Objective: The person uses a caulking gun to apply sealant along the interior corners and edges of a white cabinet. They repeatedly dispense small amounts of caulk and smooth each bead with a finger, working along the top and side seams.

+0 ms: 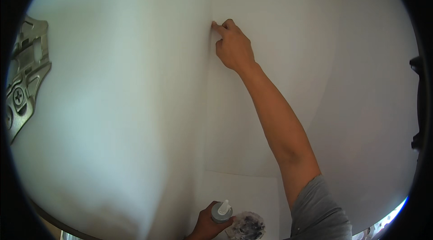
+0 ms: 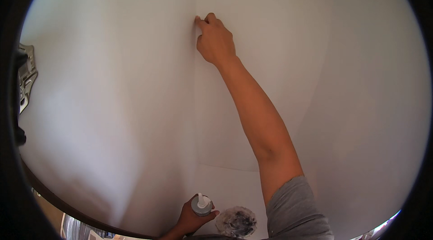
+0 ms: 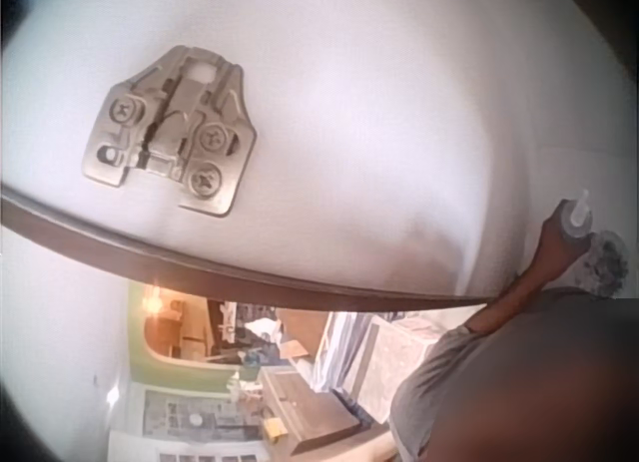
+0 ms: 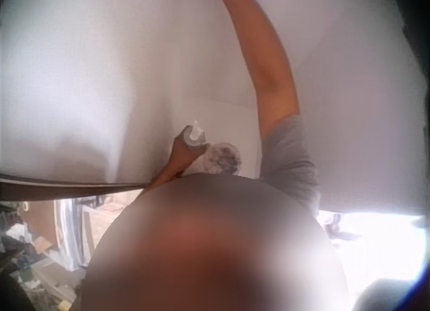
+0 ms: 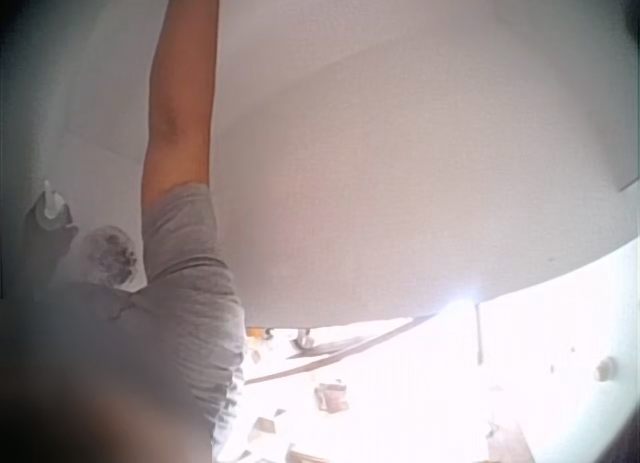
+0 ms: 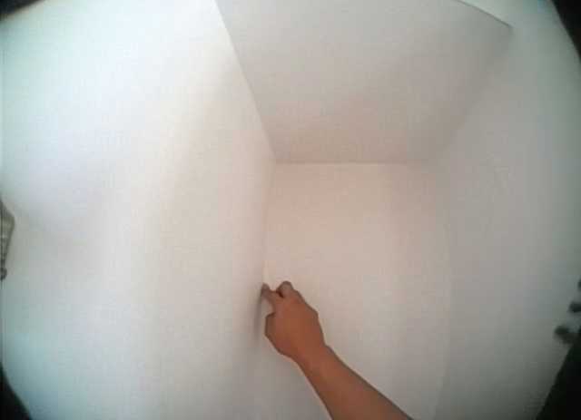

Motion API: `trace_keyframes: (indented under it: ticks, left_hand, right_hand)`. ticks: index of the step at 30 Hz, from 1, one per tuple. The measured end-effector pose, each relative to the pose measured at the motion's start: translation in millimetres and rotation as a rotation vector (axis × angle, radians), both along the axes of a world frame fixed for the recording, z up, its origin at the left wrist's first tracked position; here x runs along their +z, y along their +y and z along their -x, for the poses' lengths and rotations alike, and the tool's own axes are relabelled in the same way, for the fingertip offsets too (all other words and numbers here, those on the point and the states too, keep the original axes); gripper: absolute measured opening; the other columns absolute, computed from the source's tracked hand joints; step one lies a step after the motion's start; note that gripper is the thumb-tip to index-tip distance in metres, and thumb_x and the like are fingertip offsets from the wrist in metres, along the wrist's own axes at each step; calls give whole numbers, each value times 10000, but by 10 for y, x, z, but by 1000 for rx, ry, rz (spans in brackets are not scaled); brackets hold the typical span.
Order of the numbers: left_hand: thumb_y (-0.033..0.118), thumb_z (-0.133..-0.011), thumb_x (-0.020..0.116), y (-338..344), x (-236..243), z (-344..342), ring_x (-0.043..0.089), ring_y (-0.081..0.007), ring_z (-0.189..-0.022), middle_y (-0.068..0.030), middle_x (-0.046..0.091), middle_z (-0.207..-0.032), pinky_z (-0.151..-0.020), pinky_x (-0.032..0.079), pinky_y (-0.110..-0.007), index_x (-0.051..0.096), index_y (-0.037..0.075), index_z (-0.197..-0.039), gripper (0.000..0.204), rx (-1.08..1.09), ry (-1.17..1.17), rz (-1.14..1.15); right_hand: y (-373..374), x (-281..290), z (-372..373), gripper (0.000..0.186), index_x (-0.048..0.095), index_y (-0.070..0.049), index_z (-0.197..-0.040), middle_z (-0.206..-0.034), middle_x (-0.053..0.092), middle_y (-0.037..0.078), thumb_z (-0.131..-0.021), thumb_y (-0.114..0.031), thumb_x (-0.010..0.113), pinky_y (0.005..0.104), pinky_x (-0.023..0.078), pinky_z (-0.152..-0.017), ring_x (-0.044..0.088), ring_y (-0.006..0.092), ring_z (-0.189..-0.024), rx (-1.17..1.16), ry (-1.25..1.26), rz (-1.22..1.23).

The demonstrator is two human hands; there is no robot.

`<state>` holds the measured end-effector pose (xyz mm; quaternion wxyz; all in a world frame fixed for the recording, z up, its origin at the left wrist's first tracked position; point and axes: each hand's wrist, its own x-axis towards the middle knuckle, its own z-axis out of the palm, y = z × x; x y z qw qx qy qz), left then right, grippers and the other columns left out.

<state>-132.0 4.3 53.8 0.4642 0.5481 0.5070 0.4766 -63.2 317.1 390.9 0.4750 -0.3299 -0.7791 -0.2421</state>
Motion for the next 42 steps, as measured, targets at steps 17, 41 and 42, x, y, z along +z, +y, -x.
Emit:
trace_keyframes:
  ticks: [17,41,42]
  left_hand:
    - [235,-798,933,-30,-41,23,733,-148,-906,-59,755,-947,-863,590,-333,648,56,-1035,412,3,13,1]
    - [221,-809,920,-315,117,-5,708,-140,-897,-51,731,-946,-852,573,-326,641,56,-997,374,7,23,25]
    - [200,-827,902,-297,0,-75,691,-173,-973,-88,716,-1050,-907,555,-340,598,13,-1144,478,-2,11,63]
  right_hand:
    - [47,-503,5,539,669,-94,-1380,-1155,610,71,-870,65,600,400,542,-835,602,253,-1019,-12,-98,-45]
    - [-263,603,-187,751,463,-176,-1582,-1246,571,137,-861,11,559,421,597,-777,675,307,-907,-126,-100,25]
    - [-244,453,-202,772,432,-184,-1602,-1249,567,143,-865,9,559,423,595,-766,674,305,-883,-157,-119,51]
